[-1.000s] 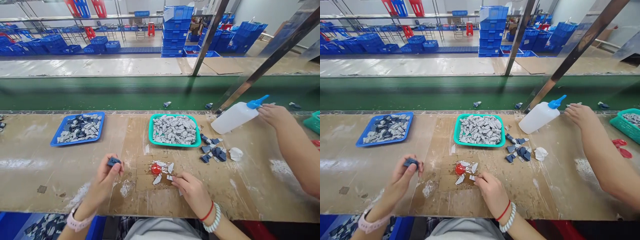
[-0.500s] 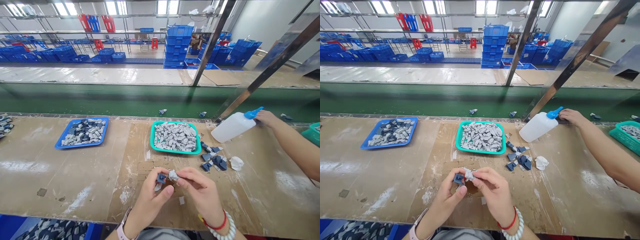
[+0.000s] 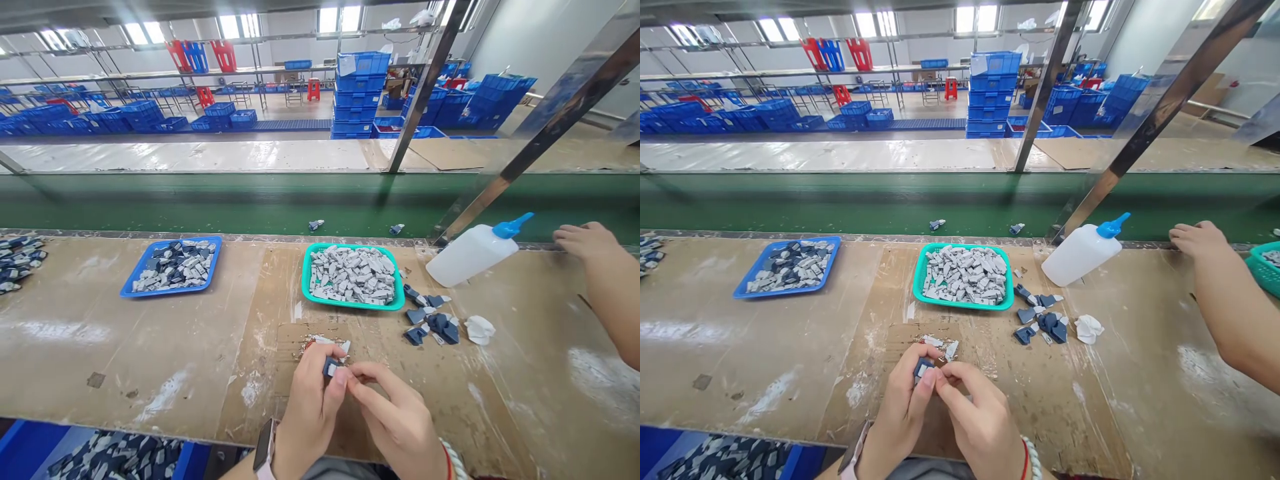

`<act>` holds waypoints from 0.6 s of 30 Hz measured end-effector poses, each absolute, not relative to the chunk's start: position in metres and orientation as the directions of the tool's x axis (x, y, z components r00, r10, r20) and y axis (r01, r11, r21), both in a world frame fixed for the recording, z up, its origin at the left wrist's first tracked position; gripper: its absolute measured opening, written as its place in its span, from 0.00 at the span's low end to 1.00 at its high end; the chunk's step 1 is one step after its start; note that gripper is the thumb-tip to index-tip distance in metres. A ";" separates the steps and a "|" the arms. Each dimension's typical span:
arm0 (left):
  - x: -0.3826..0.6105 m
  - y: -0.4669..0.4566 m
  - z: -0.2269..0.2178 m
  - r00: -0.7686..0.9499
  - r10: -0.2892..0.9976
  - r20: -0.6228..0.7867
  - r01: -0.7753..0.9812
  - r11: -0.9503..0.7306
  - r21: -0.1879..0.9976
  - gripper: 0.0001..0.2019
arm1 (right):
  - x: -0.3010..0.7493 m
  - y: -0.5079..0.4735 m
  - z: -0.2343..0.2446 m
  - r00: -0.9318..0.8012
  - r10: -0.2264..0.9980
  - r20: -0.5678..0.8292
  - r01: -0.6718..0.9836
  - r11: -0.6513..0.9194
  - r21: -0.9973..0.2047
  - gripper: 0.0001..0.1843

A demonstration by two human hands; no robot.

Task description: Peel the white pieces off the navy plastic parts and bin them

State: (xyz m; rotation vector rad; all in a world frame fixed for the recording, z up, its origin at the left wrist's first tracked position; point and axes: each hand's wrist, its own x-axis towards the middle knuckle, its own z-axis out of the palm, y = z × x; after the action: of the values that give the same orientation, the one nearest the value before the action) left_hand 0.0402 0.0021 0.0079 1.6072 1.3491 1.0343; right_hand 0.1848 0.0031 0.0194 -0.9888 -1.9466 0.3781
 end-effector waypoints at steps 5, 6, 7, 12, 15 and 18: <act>0.039 -0.005 0.002 0.114 0.961 0.252 0.447 -0.276 0.851 0.08 | 0.181 -0.006 0.019 -0.269 0.782 0.562 0.490 0.614 -0.619 0.13; 0.039 -0.006 0.000 0.101 0.963 0.250 0.447 -0.269 0.853 0.07 | 0.179 -0.007 0.018 -0.264 0.781 0.566 0.491 0.614 -0.618 0.13; 0.039 -0.007 -0.001 0.085 0.967 0.242 0.445 -0.254 0.859 0.08 | 0.178 -0.009 0.016 -0.260 0.779 0.570 0.497 0.615 -0.613 0.13; 0.037 -0.013 -0.004 0.017 0.996 0.087 0.387 -0.087 0.918 0.11 | 0.166 -0.012 0.009 -0.257 0.783 0.566 0.499 0.609 -0.617 0.13; 0.032 -0.017 -0.001 0.021 0.999 -0.026 0.278 0.019 0.960 0.14 | 0.161 -0.014 0.009 -0.323 0.766 0.556 0.427 0.642 -0.637 0.12; 0.018 -0.023 -0.001 -0.015 0.995 -0.096 0.216 0.097 0.972 0.16 | 0.161 -0.013 0.013 -0.445 0.701 0.557 0.378 0.711 -0.593 0.10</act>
State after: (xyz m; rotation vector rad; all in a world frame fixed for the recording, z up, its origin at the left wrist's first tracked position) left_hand 0.0183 -0.0230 -0.0009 1.2905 1.4151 1.0288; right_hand 0.1612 -0.0131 0.0125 -0.8201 -2.0798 0.4910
